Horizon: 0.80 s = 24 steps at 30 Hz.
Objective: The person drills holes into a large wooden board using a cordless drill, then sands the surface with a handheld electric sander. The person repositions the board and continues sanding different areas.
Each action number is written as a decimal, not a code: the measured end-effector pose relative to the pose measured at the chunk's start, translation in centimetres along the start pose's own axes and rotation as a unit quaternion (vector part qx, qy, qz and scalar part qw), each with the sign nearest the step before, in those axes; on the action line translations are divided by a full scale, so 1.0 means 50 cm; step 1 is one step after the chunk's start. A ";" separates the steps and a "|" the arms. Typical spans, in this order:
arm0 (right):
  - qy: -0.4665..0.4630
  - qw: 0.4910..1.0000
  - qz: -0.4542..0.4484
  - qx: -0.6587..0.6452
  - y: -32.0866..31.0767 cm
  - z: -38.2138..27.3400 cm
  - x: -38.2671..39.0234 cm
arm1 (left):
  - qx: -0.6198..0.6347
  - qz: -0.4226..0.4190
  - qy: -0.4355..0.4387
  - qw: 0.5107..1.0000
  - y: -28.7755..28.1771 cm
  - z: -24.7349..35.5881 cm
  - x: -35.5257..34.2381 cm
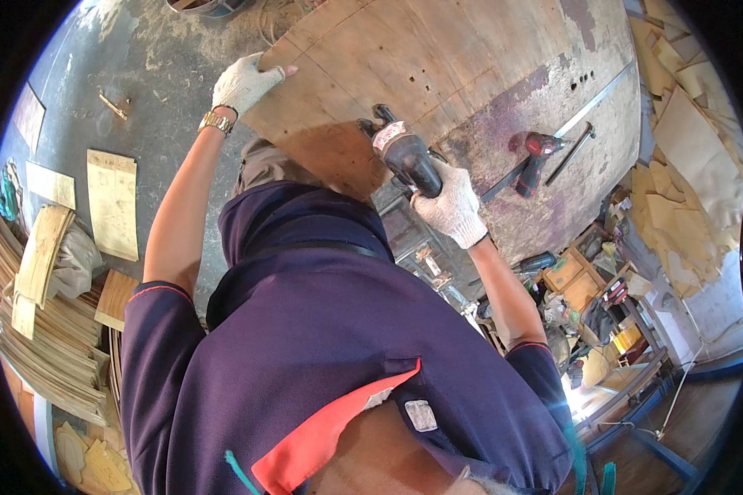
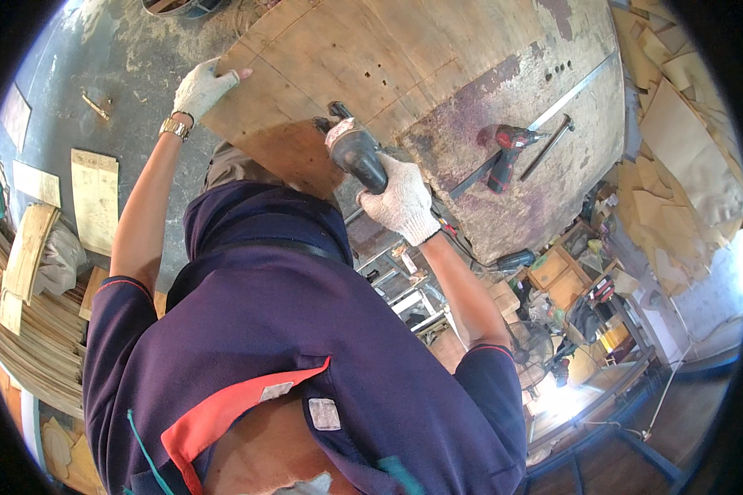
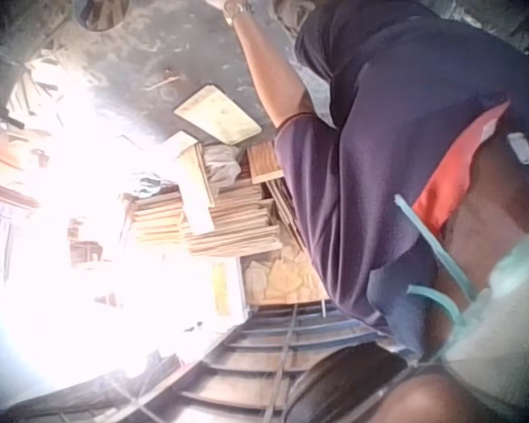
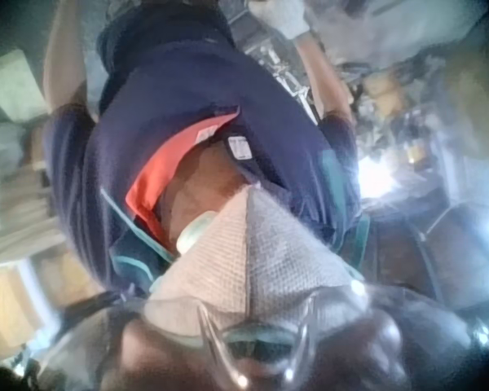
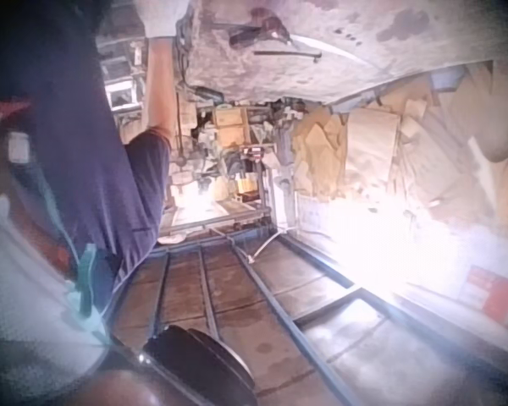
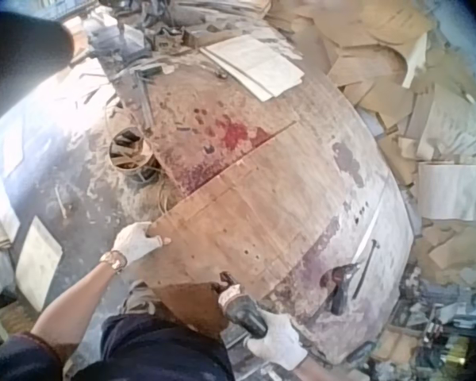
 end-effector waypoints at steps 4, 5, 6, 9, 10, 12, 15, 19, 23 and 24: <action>0.008 1.000 -0.007 -0.015 0.002 -0.003 -0.005 | 0.002 -0.003 -0.006 1.000 -0.006 0.011 0.008; 0.009 1.000 -0.007 -0.014 0.002 -0.002 -0.005 | 0.004 -0.003 -0.005 1.000 -0.007 0.013 0.012; 0.010 1.000 -0.007 -0.014 0.002 -0.001 -0.006 | 0.007 -0.003 -0.003 1.000 -0.009 0.014 0.014; 0.005 1.000 0.000 0.005 0.001 -0.006 -0.005 | 0.016 -0.018 0.005 1.000 -0.011 0.026 0.017; 0.002 1.000 0.004 0.014 0.000 -0.009 -0.004 | 0.014 -0.017 0.003 1.000 -0.009 0.021 0.015; 0.009 1.000 -0.007 0.018 0.001 -0.010 -0.008 | 0.011 -0.017 -0.002 1.000 -0.003 0.011 0.007; 0.012 1.000 -0.012 0.014 0.002 -0.010 -0.011 | 0.006 -0.012 -0.006 1.000 -0.003 0.010 0.008; -0.002 1.000 -0.004 0.003 0.001 -0.012 -0.015 | 0.000 -0.013 -0.002 1.000 -0.003 0.008 0.005; 0.012 1.000 -0.015 0.006 -0.001 -0.022 -0.018 | -0.004 -0.016 -0.002 1.000 0.001 0.003 0.002; 0.011 1.000 -0.014 0.004 -0.003 -0.027 -0.019 | -0.007 -0.017 -0.004 1.000 0.001 0.003 0.002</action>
Point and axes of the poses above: each hand's wrist, its own x-axis away from the middle knuckle, its own y-axis out of the palm, z = x × y, the point moved 7 cm from there along -x, towards the middle knuckle, and after that the axes turned 7 degrees about -z, right-handed, at the moved point
